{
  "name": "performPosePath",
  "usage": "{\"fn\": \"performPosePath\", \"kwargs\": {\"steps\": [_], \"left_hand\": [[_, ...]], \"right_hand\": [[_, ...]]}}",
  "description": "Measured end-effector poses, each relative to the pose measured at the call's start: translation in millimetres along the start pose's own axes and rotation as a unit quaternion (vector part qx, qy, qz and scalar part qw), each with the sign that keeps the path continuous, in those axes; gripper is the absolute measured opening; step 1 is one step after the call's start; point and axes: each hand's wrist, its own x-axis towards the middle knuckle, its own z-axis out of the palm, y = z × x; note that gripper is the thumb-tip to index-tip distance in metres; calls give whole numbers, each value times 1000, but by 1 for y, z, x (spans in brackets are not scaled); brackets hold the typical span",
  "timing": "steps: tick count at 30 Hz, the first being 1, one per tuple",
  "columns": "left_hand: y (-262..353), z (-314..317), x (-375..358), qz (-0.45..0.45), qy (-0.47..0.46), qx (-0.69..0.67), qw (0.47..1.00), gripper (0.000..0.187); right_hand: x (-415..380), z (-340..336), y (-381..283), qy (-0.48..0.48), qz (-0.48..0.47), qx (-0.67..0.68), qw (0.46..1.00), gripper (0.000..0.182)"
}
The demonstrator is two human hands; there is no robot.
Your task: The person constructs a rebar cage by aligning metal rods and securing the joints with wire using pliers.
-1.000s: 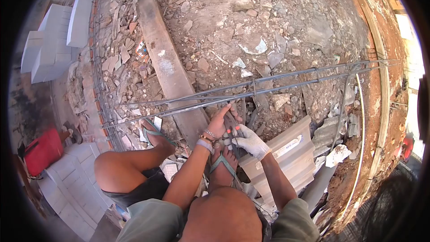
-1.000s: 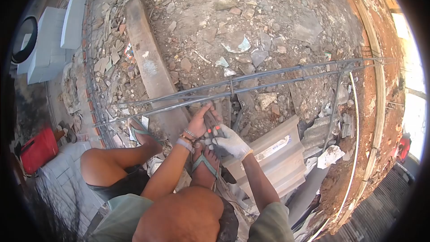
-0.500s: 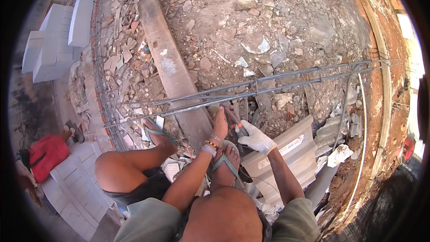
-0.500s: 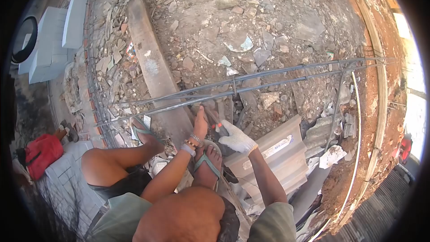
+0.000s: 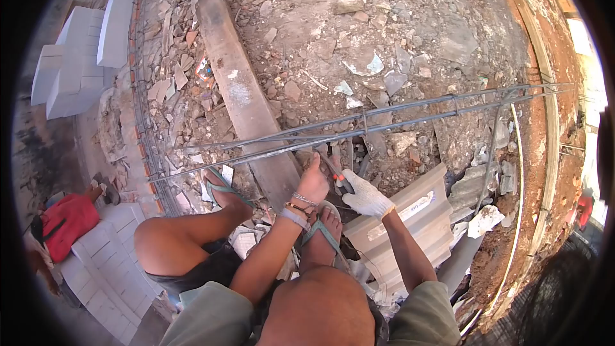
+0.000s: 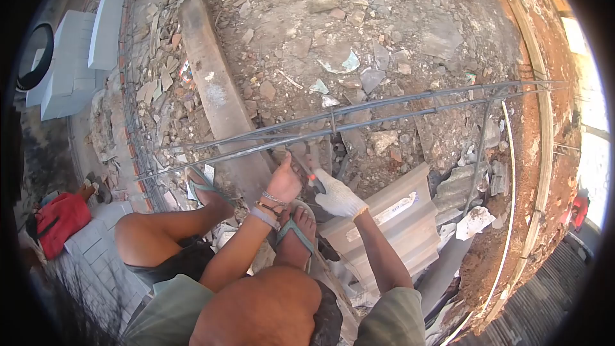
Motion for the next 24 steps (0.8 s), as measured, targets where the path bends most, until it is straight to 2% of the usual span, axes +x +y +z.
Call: {"fn": "performPosePath", "kwargs": {"steps": [1,4,7,8,10,13,16,17,20,23,24], "left_hand": [[-2,2,1,11,24,-4,1000,46],[-1,13,-4,77,42,168,982,45],[2,20,-8,60,81,199,975,47],[3,21,-8,34,77,147,985,47],[6,21,-8,-18,69,42,997,48],[9,26,-12,-51,83,11,995,47],[12,18,-13,-70,32,-25,997,45],[13,13,-12,-74,17,-29,997,45],[16,-1,-7,-84,-10,-22,996,45],[23,-1,-11,-79,-10,21,997,47],[24,0,-11,-70,-14,40,997,48]], "right_hand": [[0,0,-1,-5,10,-2,1000,44],[-1,-2,-8,10,-17,-39,999,45],[3,-4,2,42,-86,-95,991,46],[5,-4,7,53,-112,-114,986,47],[5,-13,-3,18,-92,-105,990,46],[8,-10,10,19,-105,-84,991,45],[8,-9,12,22,-105,-79,991,37],[7,-10,8,17,-100,-80,992,34],[2,-8,-15,-6,2,-22,1000,27],[8,9,-7,33,25,-68,997,32],[8,14,-2,38,-10,-41,998,31]]}}
